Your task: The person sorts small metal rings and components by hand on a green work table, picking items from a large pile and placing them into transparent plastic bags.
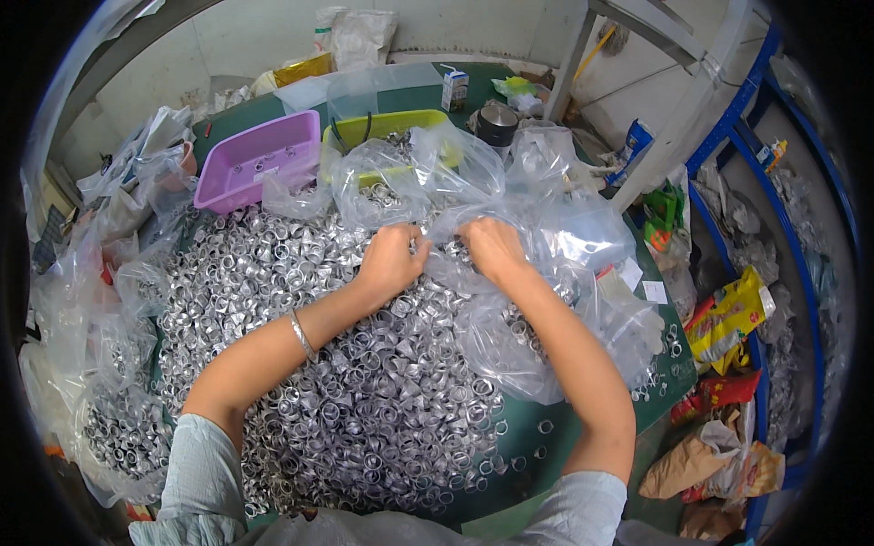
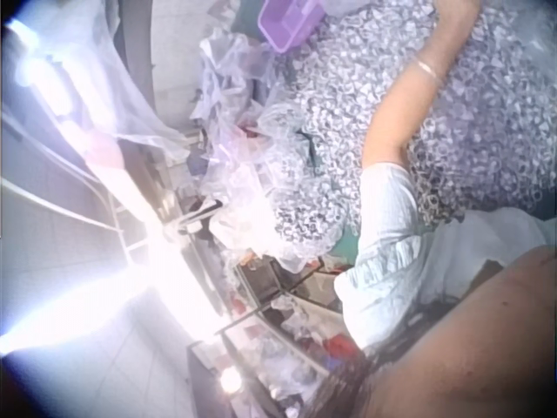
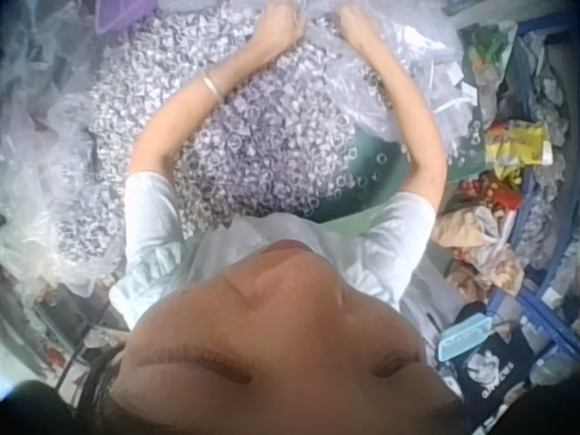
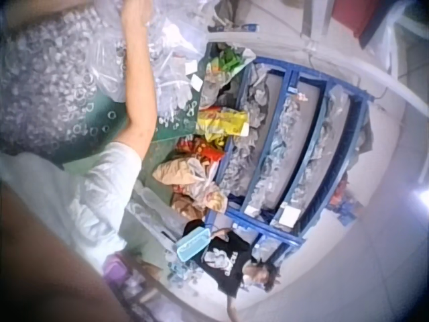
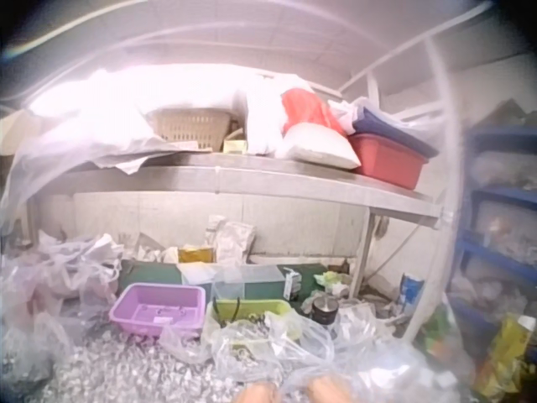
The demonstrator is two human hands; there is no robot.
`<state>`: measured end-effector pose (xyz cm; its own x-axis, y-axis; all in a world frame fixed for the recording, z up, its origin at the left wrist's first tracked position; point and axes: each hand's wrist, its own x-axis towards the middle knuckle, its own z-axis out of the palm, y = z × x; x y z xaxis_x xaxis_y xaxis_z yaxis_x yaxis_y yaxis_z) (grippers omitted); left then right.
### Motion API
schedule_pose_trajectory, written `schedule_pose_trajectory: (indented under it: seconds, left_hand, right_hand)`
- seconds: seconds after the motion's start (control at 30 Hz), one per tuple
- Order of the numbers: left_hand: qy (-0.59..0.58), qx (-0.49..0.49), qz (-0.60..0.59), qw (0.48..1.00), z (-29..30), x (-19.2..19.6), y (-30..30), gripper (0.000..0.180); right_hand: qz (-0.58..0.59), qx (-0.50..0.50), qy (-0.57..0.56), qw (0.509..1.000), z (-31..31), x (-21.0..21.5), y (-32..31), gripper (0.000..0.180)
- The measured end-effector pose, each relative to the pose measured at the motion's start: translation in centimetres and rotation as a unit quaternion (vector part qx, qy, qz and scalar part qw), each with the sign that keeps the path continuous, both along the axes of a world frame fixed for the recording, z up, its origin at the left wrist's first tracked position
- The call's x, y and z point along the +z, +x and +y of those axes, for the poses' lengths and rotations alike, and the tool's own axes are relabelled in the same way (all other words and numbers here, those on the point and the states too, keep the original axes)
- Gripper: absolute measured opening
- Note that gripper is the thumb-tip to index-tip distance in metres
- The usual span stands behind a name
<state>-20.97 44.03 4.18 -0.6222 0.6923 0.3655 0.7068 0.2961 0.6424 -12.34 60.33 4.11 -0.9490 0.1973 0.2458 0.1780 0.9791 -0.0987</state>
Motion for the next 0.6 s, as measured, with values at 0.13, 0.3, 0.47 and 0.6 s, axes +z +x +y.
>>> schedule_pose_trajectory:
  seconds: [0.13, 0.3, 0.47, 0.6]
  left_hand:
    - [0.007, 0.006, -0.002, 1.000, 0.03, -0.06, 0.29, 0.018]
    - [0.005, 0.003, -0.002, 1.000, -0.32, -0.10, 0.50, 0.018]
    - [0.007, 0.001, 0.022, 1.000, -0.42, -0.06, 0.75, 0.017]
    - [0.006, -0.002, 0.030, 1.000, -0.45, -0.11, 0.98, 0.015]
  right_hand:
    - [-0.082, 0.020, 0.131, 0.988, 0.67, 0.20, -0.58, 0.017]
    - [-0.060, 0.066, 0.146, 0.985, 0.31, 0.00, -0.39, 0.017]
    - [-0.083, 0.070, 0.148, 0.983, 0.67, 0.09, -0.36, 0.016]
    - [-0.080, 0.083, 0.098, 0.988, 1.03, 0.14, -0.69, 0.014]
